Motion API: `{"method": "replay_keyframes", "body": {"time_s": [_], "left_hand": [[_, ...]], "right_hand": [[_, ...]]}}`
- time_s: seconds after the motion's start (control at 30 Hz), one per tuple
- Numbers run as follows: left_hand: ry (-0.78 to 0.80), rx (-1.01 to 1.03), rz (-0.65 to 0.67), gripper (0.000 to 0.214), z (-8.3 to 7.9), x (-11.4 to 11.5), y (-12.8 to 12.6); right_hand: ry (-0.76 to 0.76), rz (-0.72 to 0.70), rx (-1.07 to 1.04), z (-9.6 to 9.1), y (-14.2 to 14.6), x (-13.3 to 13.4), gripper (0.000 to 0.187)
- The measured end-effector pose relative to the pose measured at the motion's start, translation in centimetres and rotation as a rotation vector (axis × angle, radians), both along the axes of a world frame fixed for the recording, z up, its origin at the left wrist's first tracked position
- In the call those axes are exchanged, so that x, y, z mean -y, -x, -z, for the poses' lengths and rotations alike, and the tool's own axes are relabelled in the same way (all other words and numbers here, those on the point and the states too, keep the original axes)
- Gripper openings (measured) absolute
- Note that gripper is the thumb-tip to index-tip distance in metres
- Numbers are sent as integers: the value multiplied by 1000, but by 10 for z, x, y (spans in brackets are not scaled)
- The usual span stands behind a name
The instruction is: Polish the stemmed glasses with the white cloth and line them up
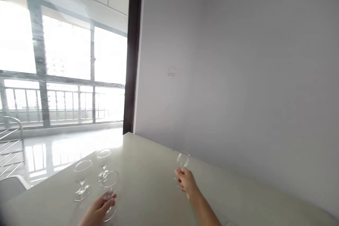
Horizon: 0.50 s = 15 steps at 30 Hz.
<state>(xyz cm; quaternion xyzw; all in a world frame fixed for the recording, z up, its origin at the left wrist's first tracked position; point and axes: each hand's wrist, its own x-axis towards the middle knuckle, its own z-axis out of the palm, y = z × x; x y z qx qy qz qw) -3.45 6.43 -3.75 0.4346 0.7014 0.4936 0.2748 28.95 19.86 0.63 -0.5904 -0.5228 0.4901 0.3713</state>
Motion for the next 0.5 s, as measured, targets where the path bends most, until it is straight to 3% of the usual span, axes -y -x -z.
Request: {"method": "replay_keyframes", "body": {"time_s": [0.1, 0.23, 0.37, 0.5], "left_hand": [[-2, 30, 66, 45, 6, -15, 16], [14, 34, -16, 52, 13, -18, 31], [14, 20, -25, 54, 16, -13, 35], [-5, 8, -3, 54, 21, -14, 34]], "right_hand": [[8, -173, -6, 1, 83, 2, 17], [4, -288, -6, 7, 168, 0, 18], [-9, -333, 10, 17, 225, -6, 19], [-56, -345, 27, 27, 263, -13, 17]]}}
